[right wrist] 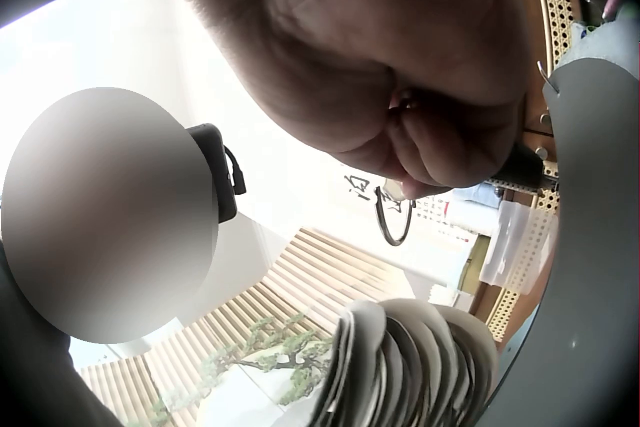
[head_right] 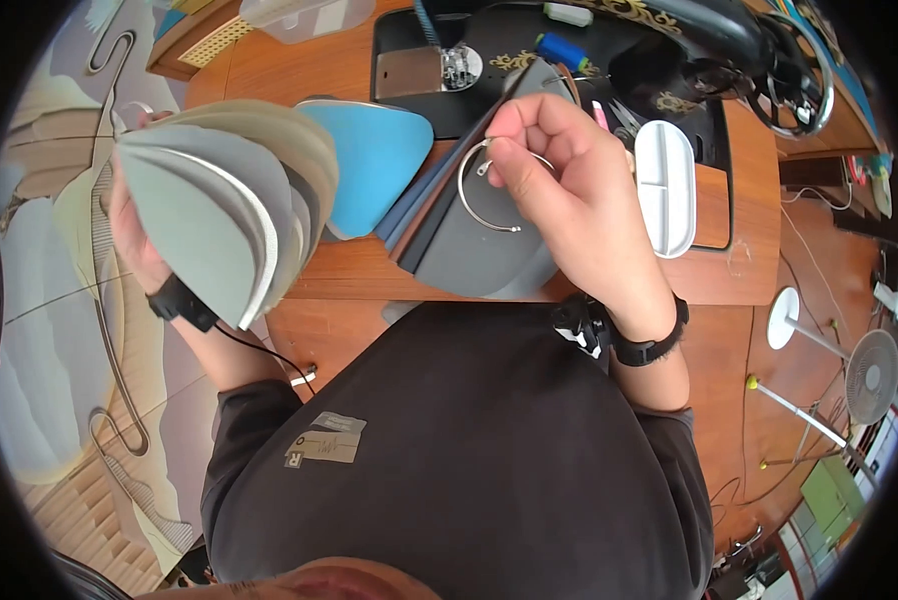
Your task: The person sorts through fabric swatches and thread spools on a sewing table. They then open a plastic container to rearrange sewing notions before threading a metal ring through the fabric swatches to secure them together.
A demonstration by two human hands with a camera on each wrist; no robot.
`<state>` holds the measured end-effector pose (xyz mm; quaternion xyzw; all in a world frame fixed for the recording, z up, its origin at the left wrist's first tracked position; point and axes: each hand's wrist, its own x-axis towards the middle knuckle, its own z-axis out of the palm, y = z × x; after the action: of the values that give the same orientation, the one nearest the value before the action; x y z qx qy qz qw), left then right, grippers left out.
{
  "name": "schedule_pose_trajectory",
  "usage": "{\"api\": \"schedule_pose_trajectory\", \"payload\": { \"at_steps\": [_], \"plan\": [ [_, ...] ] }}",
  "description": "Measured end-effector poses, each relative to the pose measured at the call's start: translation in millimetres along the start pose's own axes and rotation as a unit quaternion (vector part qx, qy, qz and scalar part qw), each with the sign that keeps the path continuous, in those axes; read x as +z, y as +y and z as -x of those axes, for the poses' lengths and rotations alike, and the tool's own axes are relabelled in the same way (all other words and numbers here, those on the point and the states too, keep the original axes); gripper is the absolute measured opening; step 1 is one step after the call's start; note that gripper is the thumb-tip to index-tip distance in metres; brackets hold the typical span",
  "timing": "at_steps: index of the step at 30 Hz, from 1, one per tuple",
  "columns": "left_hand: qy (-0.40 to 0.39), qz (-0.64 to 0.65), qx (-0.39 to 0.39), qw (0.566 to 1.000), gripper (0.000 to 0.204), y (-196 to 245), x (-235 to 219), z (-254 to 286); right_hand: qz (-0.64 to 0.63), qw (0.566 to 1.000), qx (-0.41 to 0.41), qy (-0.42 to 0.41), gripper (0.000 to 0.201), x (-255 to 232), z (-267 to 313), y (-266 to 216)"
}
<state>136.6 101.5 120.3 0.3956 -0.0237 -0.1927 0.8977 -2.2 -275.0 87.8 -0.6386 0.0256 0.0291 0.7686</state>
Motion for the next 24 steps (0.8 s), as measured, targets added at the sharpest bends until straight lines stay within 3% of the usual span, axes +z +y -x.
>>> {"api": "schedule_pose_trajectory", "payload": {
  "at_steps": [2,3,5,8,12,15,21,24],
  "plan": [
    [-0.02,0.044,-0.093,0.994,0.046,-6,-41,-22,-0.003,1.0,-0.003,0.002,0.01,-2,2,-1],
    [0.042,-0.08,-0.069,0.994,0.046,-14,-56,-33,-0.005,1.0,-0.005,0.001,0.01,-2,3,-1],
    [0.163,-0.322,-0.016,0.933,0.048,-27,-77,-50,-0.008,1.0,-0.01,0.004,0.01,-3,6,-2],
    [0.156,-0.327,-0.014,0.932,0.047,-38,-63,-45,-0.01,1.0,-0.016,0.01,0.011,-5,8,-5],
    [0.08,-0.348,-0.001,0.934,0.046,-37,-50,-44,-0.01,1.0,-0.021,0.011,0.011,-7,9,-4],
    [0.081,-0.416,0.032,0.905,0.051,-41,-36,-47,0.006,1.0,-0.026,0.012,0.011,-9,9,-5],
    [0.124,-0.597,0.02,0.792,0.07,-39,-63,-51,0.026,0.999,-0.001,0.042,0.011,-27,13,-3],
    [0.134,-0.611,0.02,0.78,0.075,-33,-60,-42,0.019,0.998,-0.003,0.052,0.011,-28,13,0]
  ]
}}
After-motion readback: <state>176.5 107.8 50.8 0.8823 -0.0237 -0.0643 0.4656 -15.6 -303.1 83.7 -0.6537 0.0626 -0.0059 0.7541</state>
